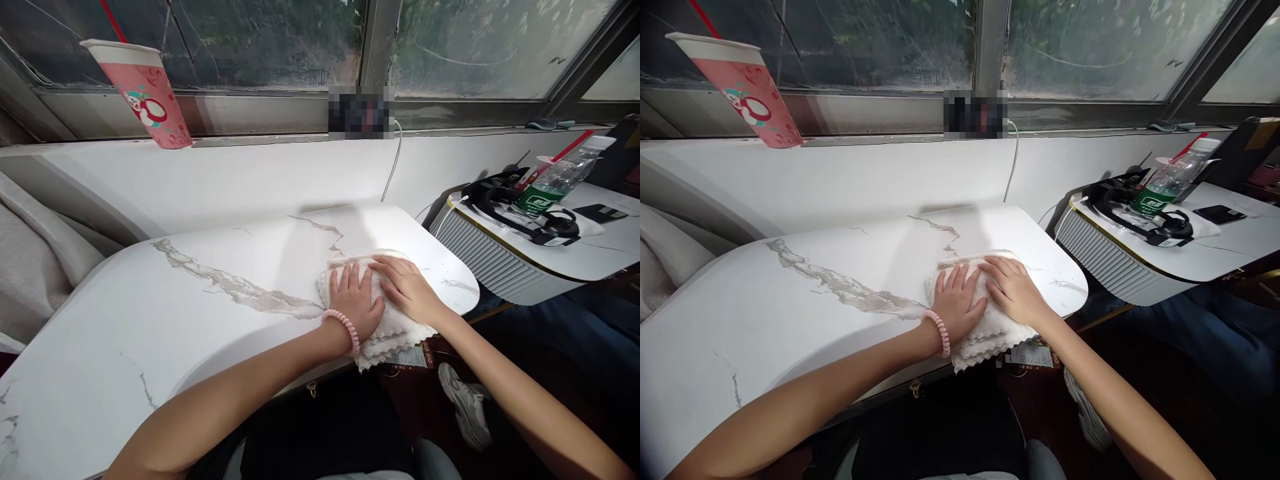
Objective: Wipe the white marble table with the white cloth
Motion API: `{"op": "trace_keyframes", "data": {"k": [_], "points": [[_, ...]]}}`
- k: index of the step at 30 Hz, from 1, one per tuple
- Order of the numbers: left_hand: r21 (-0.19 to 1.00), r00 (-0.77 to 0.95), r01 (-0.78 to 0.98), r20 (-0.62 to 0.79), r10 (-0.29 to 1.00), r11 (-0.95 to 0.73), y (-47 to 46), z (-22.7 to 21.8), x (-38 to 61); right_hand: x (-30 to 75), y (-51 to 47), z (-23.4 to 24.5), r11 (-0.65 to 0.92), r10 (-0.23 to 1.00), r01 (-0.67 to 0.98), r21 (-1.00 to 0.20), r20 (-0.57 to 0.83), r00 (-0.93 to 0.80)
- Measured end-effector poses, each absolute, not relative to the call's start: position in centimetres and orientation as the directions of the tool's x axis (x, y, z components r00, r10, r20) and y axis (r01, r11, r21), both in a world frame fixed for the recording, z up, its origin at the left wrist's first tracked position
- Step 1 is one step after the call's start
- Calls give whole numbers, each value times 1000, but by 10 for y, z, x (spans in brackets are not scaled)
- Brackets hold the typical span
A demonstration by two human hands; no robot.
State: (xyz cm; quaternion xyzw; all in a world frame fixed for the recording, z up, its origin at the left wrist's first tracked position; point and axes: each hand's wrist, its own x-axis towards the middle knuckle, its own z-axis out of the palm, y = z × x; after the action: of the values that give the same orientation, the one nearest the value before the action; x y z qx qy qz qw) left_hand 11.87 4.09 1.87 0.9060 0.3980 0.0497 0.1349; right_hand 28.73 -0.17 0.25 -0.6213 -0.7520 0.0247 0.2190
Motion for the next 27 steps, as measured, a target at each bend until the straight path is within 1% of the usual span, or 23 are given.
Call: {"op": "trace_keyframes", "data": {"k": [4,11,14,17,19,22,24,27], "points": [[244,702,695,-31,711,-676,41,21,120,288,1,2,222,945,921,-319,304,-122],[161,688,709,53,723,-687,40,11,128,289,14,0,257,927,908,-331,351,-134],[164,686,709,67,725,-686,43,10,125,289,16,3,323,890,868,-376,433,-143],[182,686,703,85,723,-688,43,9,121,290,12,9,349,852,839,-418,514,-98],[182,688,697,104,718,-694,42,7,120,290,7,12,341,860,848,-406,498,-108],[167,690,694,126,713,-701,41,5,120,289,2,11,320,902,884,-340,395,-175],[158,697,689,123,707,-707,41,4,121,288,1,6,305,918,900,-311,349,-190],[154,712,675,118,692,-721,42,4,120,288,2,1,290,922,905,-311,344,-177]]}}
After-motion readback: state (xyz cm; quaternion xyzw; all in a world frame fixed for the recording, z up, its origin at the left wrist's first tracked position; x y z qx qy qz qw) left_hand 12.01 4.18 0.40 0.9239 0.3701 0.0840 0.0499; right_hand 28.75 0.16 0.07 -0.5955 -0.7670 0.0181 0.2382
